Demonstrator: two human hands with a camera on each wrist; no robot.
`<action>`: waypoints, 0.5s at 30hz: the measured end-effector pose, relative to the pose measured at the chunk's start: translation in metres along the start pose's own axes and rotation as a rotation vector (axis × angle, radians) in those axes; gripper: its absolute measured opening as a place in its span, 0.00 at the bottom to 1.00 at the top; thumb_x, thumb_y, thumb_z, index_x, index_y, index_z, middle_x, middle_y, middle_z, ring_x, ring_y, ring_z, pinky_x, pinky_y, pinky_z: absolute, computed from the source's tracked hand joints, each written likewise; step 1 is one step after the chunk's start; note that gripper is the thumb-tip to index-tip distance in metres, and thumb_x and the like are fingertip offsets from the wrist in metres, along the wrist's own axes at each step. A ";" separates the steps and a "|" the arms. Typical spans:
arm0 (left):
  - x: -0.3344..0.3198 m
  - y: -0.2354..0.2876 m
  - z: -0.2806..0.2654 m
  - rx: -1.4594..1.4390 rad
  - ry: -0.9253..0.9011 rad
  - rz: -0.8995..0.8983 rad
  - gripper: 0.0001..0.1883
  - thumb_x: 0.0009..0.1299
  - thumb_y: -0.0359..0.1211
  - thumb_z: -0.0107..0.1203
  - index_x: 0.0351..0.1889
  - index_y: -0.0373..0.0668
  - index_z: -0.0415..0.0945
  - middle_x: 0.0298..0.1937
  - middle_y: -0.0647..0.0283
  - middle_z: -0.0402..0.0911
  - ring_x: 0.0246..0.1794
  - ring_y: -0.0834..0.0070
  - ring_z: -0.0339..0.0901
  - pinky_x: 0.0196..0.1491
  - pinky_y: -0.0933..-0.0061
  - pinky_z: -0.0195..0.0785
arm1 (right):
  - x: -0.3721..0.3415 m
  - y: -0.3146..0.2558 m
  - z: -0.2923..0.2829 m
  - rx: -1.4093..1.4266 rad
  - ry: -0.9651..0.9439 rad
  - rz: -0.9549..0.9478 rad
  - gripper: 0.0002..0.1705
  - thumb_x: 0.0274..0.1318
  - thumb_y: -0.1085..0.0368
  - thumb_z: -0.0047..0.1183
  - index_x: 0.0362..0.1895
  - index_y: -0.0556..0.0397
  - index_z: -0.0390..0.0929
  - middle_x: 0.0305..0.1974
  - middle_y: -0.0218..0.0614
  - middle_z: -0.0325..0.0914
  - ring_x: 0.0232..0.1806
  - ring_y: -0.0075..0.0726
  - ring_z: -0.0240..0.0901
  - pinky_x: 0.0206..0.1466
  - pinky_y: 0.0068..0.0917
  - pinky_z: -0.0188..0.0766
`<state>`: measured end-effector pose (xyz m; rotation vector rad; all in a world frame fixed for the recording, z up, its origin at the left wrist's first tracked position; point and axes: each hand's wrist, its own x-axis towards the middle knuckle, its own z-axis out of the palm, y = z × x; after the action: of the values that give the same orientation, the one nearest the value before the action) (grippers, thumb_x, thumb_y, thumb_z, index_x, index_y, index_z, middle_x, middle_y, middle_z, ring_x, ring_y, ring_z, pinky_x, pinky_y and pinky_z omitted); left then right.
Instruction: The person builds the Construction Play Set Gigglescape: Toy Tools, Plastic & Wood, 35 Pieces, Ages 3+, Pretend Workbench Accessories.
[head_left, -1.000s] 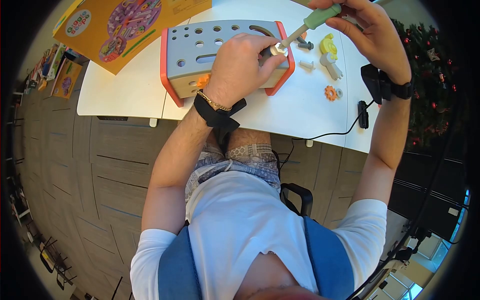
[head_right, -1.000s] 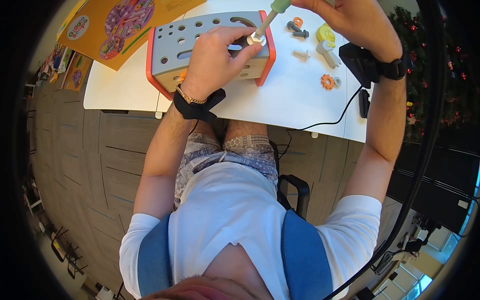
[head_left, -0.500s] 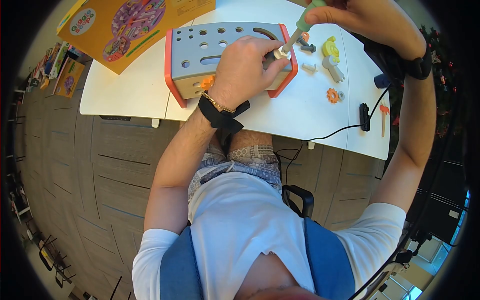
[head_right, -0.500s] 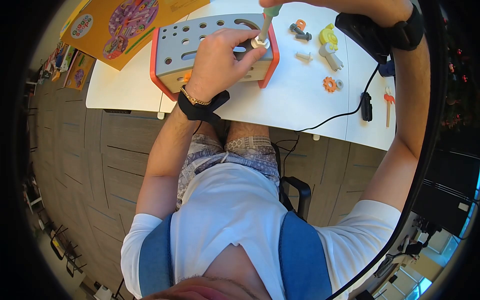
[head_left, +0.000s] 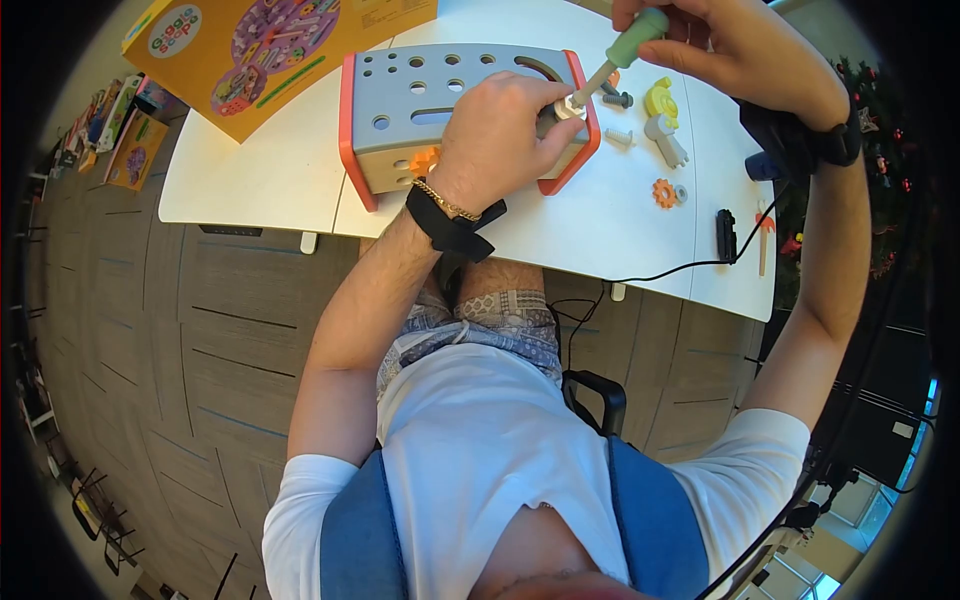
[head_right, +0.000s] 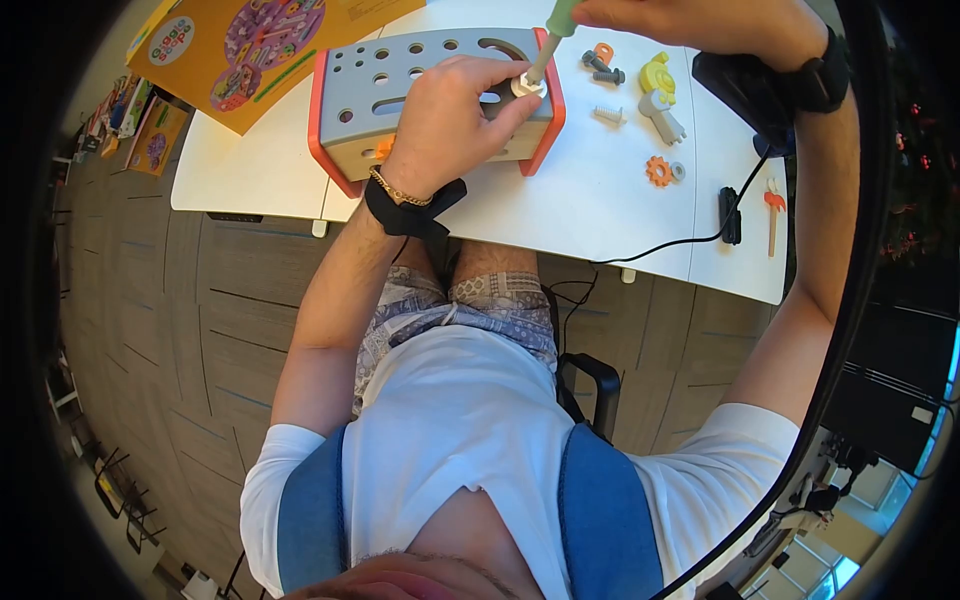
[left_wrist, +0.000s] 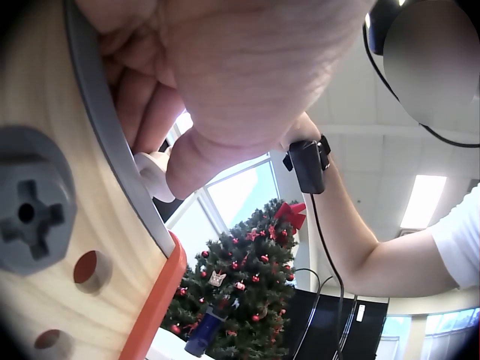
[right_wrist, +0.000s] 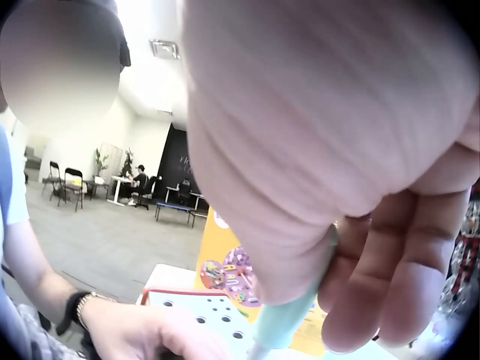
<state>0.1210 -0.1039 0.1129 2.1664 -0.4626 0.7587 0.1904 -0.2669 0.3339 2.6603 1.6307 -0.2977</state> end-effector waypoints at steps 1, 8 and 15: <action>0.000 0.000 0.000 0.002 0.001 -0.003 0.17 0.63 0.40 0.68 0.45 0.41 0.87 0.37 0.57 0.87 0.38 0.58 0.83 0.42 0.61 0.76 | -0.001 0.000 0.000 0.009 -0.021 0.001 0.15 0.59 0.58 0.67 0.39 0.58 0.80 0.19 0.42 0.74 0.19 0.39 0.74 0.26 0.31 0.67; 0.001 0.000 0.000 -0.012 -0.004 -0.002 0.17 0.63 0.40 0.67 0.46 0.41 0.87 0.36 0.58 0.87 0.37 0.59 0.82 0.41 0.61 0.75 | 0.005 -0.007 0.005 -0.094 0.135 -0.129 0.17 0.59 0.57 0.66 0.42 0.59 0.80 0.22 0.45 0.77 0.21 0.44 0.76 0.26 0.32 0.68; 0.000 0.001 0.000 -0.010 -0.005 -0.008 0.16 0.63 0.40 0.67 0.45 0.40 0.87 0.36 0.58 0.87 0.37 0.58 0.82 0.41 0.61 0.75 | 0.011 0.008 0.011 -0.230 0.041 0.037 0.15 0.59 0.60 0.64 0.43 0.58 0.80 0.26 0.46 0.79 0.24 0.44 0.78 0.28 0.29 0.71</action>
<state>0.1206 -0.1041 0.1137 2.1597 -0.4597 0.7450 0.2002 -0.2624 0.3201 2.5358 1.5205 -0.0505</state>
